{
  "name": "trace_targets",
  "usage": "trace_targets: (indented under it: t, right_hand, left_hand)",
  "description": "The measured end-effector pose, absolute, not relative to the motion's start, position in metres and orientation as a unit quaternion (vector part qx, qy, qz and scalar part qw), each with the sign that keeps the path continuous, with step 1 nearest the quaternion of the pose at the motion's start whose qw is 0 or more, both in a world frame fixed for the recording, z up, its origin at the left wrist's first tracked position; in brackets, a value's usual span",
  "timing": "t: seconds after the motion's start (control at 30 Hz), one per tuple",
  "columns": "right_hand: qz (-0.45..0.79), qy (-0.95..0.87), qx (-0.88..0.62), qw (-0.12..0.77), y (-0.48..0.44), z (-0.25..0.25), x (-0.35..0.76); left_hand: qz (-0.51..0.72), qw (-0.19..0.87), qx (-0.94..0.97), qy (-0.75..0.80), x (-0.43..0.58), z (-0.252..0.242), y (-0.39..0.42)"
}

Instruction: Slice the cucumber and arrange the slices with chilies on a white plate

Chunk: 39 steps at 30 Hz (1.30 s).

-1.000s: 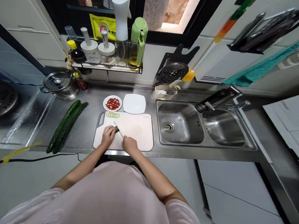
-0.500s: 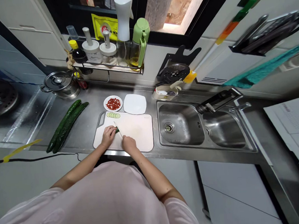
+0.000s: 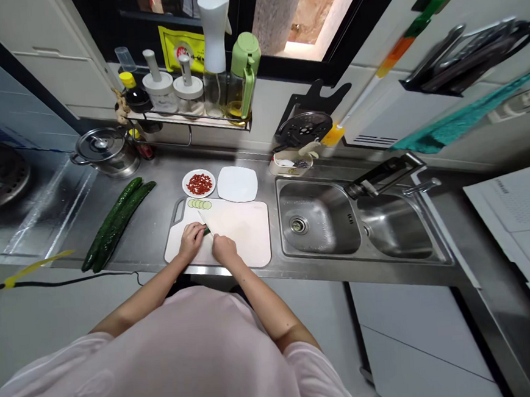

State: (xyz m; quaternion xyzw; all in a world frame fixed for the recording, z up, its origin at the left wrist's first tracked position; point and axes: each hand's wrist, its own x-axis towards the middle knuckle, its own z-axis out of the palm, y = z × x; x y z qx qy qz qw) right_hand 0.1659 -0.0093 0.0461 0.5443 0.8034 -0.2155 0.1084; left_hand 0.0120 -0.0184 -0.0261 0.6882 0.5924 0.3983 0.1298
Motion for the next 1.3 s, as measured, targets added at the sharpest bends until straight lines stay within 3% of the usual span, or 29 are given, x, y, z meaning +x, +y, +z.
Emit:
trace_targets:
  t: [0.47, 1.3]
  right_hand:
    - [-0.225, 0.788, 0.555, 0.142, -0.043, 0.050, 0.193]
    - [-0.215, 0.797, 0.554, 0.105, 0.001, 0.045, 0.148]
  left_hand:
    - [0.401, 0.130, 0.686, 0.592, 0.012, -0.026, -0.018]
    - [0.399, 0.126, 0.687, 0.594, 0.013, -0.024, -0.020]
